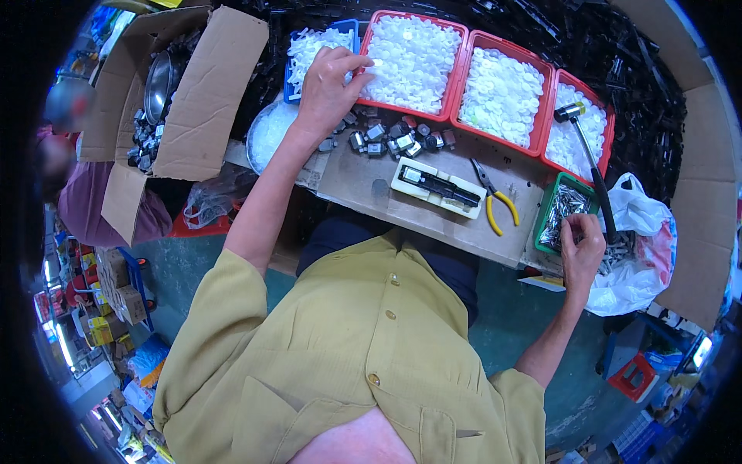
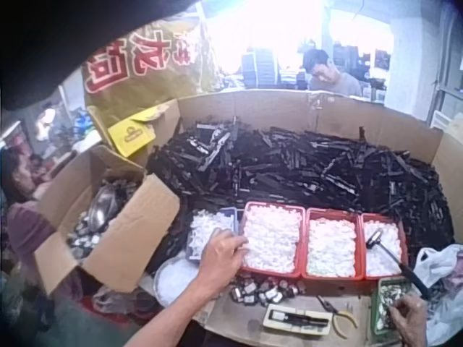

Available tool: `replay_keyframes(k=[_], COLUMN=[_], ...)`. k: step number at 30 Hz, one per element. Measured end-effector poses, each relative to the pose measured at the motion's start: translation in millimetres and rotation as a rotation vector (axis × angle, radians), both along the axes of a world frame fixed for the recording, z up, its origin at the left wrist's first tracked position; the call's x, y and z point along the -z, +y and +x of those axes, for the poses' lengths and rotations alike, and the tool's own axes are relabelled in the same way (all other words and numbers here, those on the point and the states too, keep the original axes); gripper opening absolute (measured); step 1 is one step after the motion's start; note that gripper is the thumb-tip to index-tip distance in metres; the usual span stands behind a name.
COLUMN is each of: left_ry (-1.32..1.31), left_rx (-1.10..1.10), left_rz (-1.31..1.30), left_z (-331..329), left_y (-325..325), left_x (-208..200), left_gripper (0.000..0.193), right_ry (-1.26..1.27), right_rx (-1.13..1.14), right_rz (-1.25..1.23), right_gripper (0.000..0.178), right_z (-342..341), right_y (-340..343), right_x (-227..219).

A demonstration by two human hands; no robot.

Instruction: The person assembles small metal lock bodies by inserting pins and white plastic components into a jig. They use a hammer to tap the pins into place and pliers to adjust the parts, repeating the process for multiple units.

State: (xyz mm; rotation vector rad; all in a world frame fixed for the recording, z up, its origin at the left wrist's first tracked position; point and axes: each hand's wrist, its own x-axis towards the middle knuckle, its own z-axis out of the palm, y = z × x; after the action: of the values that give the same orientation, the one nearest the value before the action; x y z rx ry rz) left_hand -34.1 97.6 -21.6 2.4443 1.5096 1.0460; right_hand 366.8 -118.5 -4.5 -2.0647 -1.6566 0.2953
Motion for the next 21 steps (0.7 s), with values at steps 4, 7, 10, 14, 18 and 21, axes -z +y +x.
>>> replay_keyframes(k=[4, 7, 10, 14, 18, 21], left_ry=[-0.001, 0.041, 0.070, 0.060, 0.047, -0.037], left_rx=[0.050, 0.032, 0.026, 0.068, 0.095, 0.143], left_rz=[0.009, -0.005, -0.007, 0.014, 0.071, 0.097], left_z=[10.0, 18.5, 23.7, 27.3, 28.4, 29.6], left_y=[5.6, 6.3, 6.4, 8.0, 11.2, 10.9], left_x=[-1.5, -2.8, -3.6, -6.5, -6.1, -14.3], left_gripper=[0.015, 0.015, 0.015, 0.012, 0.009, 0.008], right_ry=[0.014, 0.014, 0.005, 0.038, 0.110, 0.201], right_rx=[0.003, -0.011, -0.018, -0.025, -0.037, -0.107], right_rz=[-0.005, 0.013, 0.002, 0.035, 0.087, 0.129], right_gripper=[0.010, 0.008, 0.008, 0.009, 0.008, 0.007], right_z=[-3.3, -3.9, -3.0, -4.3, -16.4, -30.8], right_y=[-1.5, -3.3, -5.3, -6.4, -4.0, 3.1], right_x=[-1.1, -1.4, -3.9, -7.9, -13.3, -15.7])
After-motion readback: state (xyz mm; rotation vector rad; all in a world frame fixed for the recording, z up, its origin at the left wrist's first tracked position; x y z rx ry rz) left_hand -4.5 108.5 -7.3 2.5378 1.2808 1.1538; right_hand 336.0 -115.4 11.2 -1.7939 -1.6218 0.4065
